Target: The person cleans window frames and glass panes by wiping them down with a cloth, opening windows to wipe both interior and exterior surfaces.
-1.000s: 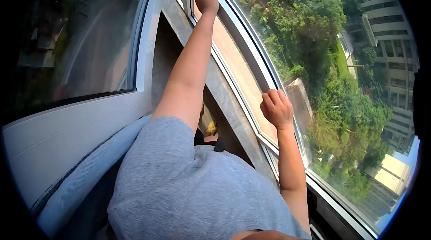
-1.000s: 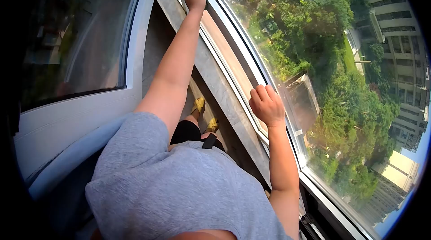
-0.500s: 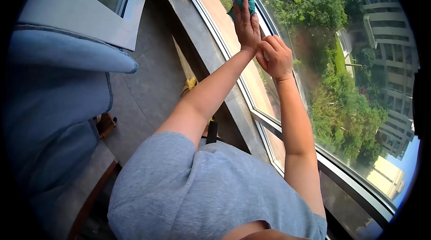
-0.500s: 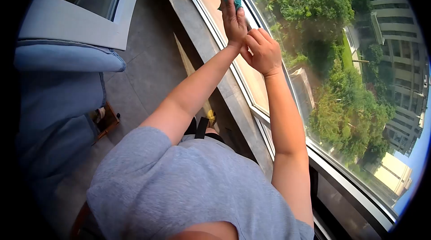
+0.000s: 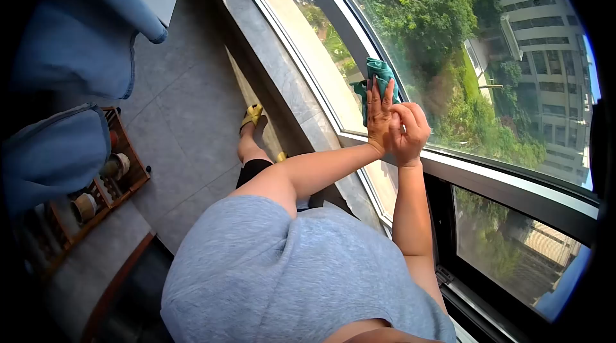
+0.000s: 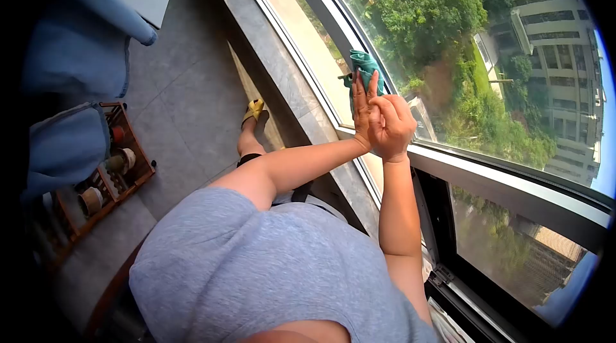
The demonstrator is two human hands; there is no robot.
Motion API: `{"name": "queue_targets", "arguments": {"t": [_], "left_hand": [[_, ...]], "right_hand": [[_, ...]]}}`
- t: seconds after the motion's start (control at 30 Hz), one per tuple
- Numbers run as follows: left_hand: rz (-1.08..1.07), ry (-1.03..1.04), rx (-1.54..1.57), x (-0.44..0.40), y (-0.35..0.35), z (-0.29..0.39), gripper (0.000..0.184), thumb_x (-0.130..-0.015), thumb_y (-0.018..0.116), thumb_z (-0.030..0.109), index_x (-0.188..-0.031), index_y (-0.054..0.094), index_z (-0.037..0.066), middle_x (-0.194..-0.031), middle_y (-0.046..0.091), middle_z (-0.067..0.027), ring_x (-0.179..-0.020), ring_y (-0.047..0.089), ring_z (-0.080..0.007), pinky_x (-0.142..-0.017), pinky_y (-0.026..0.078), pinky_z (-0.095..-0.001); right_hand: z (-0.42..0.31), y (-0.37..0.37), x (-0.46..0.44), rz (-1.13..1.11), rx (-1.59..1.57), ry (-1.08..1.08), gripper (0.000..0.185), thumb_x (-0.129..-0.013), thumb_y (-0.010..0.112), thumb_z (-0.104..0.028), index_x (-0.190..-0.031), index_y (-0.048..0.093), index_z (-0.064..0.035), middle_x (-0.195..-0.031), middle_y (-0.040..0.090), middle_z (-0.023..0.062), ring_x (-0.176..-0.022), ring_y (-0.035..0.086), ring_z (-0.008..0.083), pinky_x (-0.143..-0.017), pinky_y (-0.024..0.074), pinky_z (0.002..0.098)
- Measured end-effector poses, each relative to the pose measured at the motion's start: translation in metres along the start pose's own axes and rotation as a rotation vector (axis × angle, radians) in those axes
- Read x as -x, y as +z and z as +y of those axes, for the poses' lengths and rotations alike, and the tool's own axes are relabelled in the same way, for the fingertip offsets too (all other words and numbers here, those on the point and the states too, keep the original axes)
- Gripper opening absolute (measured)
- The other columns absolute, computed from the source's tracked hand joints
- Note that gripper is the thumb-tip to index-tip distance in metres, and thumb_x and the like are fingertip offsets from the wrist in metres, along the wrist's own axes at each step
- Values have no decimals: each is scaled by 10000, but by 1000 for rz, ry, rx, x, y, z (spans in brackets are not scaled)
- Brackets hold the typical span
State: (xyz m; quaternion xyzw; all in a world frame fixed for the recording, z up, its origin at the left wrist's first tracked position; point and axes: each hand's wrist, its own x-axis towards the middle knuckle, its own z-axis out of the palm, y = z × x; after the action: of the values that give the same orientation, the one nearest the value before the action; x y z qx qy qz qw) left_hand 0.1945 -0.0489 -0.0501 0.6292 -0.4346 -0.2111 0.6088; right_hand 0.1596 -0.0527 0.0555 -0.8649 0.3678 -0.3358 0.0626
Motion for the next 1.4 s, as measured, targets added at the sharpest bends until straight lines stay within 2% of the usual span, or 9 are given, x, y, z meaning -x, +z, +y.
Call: {"name": "queue_targets", "arguments": {"t": [0.17, 0.2, 0.3, 0.47, 0.67, 1.1, 1.17, 1.23, 1.4], "left_hand": [[-221, 2, 254, 52, 4, 13, 675, -1017, 537, 244, -1626, 289, 93, -1698, 184, -176, -1591, 53, -419, -1279, 151, -511], [-249, 50, 115, 50, -1, 13, 658, -1016, 544, 243, -1615, 319, 93, -1701, 184, -162, -1587, 56, -432, -1279, 150, -508], [-217, 144, 23, 26, -8, 1, 615, -1009, 554, 222, -1597, 391, 143, -1708, 200, -126, -1579, 109, -438, -1274, 173, -504], [74, 80, -23, -104, -37, -22, 690, -950, 573, 84, -1601, 399, 234, -1699, 246, -134, -1559, 185, -447, -1257, 217, -528], [247, 81, -189, -287, -85, -75, 783, -909, 565, -2, -1616, 338, 246, -1690, 241, -160, -1523, 247, -483, -1244, 295, -545], [273, 86, -363, -615, -191, -210, 653, -963, 560, 77, -1579, 377, 190, -1647, 278, -188, -1482, 327, -411, -1217, 342, -482], [347, 41, -470, -658, -200, -235, 618, -972, 597, 132, -1561, 410, 114, -1444, 550, -241, -1309, 542, -412, -1106, 440, -464], [258, -59, -382, -687, -214, -242, 690, -934, 619, 84, -1578, 378, 134, -1508, 488, -231, -1364, 491, -417, -1146, 411, -461], [304, 242, -354, -753, -231, -317, 714, -895, 651, 41, -1558, 405, 145, -1561, 416, -228, -1446, 393, -417, -1196, 353, -435]], "right_hand": [[-8, -11, -6, 58, -118, 112, 88, -861, 660, -3, -930, 705, -33, -897, 676, 130, -775, 666, 295, -686, 540, 367], [-9, -9, -12, 79, -126, 61, 115, -907, 589, 20, -949, 693, -4, -876, 637, 109, -744, 611, 206, -640, 485, 300], [-3, -3, -23, 71, -118, 109, 115, -912, 582, 11, -946, 691, -4, -886, 641, 106, -759, 617, 207, -638, 485, 302], [1, 28, -52, 11, 87, 114, 85, -878, 650, -28, -915, 701, -84, -809, 652, 54, -577, 594, 180, -558, 480, 293], [-5, 81, -117, -181, 34, -48, 197, -817, 702, -24, -994, 673, -108, -909, 675, 53, -744, 675, 251, -614, 543, 367], [13, 143, -173, -342, 165, -124, 122, -734, 697, -84, -800, 618, -152, -785, 563, 1, -708, 595, 185, -569, 486, 317], [13, 143, -176, -357, 183, -104, 125, -716, 694, -90, -791, 612, -149, -779, 549, 3, -701, 587, 186, -566, 483, 317], [15, 144, -174, -357, 179, -108, 134, -698, 698, -101, -782, 605, -146, -780, 542, 2, -701, 584, 188, -566, 480, 320], [15, 144, -174, -370, 201, -103, 136, -689, 690, -130, -765, 579, -146, -773, 496, 9, -709, 572, 190, -558, 467, 318]]}}
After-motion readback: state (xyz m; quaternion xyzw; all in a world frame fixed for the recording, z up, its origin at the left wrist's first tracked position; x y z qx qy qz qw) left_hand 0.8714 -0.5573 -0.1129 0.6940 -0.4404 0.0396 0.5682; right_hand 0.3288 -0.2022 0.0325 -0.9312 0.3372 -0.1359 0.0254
